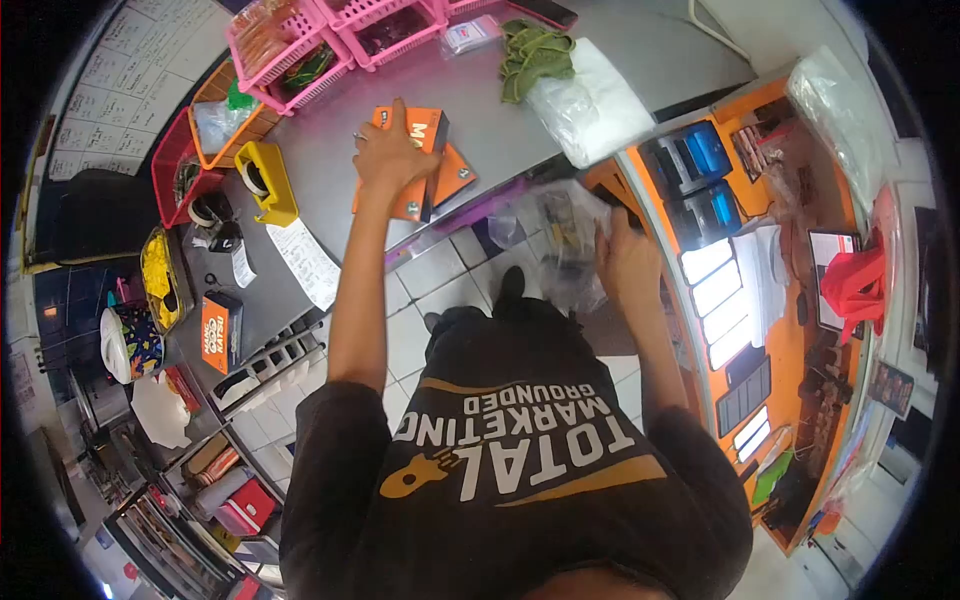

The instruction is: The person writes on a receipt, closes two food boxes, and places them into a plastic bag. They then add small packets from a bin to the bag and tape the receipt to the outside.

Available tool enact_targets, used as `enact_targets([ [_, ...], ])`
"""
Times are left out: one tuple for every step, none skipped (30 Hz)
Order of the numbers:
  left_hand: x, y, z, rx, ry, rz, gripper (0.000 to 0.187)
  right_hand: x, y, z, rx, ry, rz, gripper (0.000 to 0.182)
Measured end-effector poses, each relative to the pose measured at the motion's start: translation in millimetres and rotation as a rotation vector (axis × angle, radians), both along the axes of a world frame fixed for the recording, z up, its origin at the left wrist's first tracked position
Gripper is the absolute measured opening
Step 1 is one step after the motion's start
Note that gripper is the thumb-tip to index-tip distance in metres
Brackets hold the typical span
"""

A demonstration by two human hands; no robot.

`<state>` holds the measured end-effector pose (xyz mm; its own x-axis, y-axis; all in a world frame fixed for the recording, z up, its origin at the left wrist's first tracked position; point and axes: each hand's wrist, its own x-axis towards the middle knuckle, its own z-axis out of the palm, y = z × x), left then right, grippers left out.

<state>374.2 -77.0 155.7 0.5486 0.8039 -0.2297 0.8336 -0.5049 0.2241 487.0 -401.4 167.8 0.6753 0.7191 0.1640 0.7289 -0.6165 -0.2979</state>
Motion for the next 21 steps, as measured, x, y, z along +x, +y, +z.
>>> enact_targets([
  [-4,-8,14,-0.035,-0.017,-0.02,0.113,8,0,1,0.055,-0.028,0.023,0.024],
  [-15,-26,31,-0.035,-0.068,-0.101,0.109,16,3,5,0.039,-0.016,0.027,0.023],
  [-25,-47,55,-0.128,-0.114,-0.174,0.107,21,7,11,0.022,-0.002,0.03,0.023],
  [-34,-68,73,-0.223,-0.159,-0.24,0.105,23,10,19,0.005,0.014,0.038,0.022],
  [-40,-84,78,-0.364,-0.198,-0.333,0.103,22,14,29,0.006,0.039,0.07,0.023],
  [-42,-95,79,-0.553,-0.215,-0.448,0.101,18,17,41,0.006,0.063,0.105,0.023],
  [-41,-110,77,-0.674,-0.208,-0.517,0.101,14,18,53,0.004,0.086,0.144,0.024],
  [-37,-125,75,-0.691,-0.194,-0.597,0.1,8,16,70,-0.002,0.098,0.222,0.024],
  [-30,-134,60,-0.761,-0.267,-0.573,0.099,0,11,87,-0.009,0.112,0.299,0.025],
  [-22,-138,36,-0.831,-0.339,-0.552,0.097,-7,3,96,-0.015,0.127,0.372,0.026],
  [-13,-139,21,-0.898,-0.412,-0.535,0.095,-12,-6,98,-0.006,0.155,0.381,0.026],
  [-2,-138,18,-0.988,-0.608,-0.349,0.086,-13,-16,99,0.004,0.181,0.387,0.026],
  [7,-136,16,-1.07,-0.803,-0.156,0.076,-14,-23,100,0.011,0.206,0.391,0.027],
  [18,-134,13,-1.142,-0.995,0.045,0.067,-15,-27,95,-0.049,0.207,0.37,0.027],
  [32,-128,7,-1.212,-1.081,0.184,0.056,-15,-30,83,-0.105,0.205,0.347,0.028],
  [45,-122,1,-1.283,-1.161,0.329,0.045,-18,-33,73,-0.164,0.207,0.322,0.029],
  [51,-120,-5,-1.351,-1.238,0.482,0.035,-22,-37,69,-0.015,0.21,0.314,0.028],
  [54,-122,20,-1.405,-1.255,0.578,0.02,-24,-38,66,0.137,0.208,0.31,0.027],
  [59,-120,16,-1.451,-1.306,0.631,0.031,-27,-36,64,0.288,0.212,0.303,0.027],
  [65,-112,8,-1.495,-1.357,0.682,0.043,-28,-30,63,0.18,0.267,0.203,0.027],
  [71,-107,11,-1.54,-1.409,0.731,0.054,-28,-23,63,0.07,0.317,0.102,0.027],
])
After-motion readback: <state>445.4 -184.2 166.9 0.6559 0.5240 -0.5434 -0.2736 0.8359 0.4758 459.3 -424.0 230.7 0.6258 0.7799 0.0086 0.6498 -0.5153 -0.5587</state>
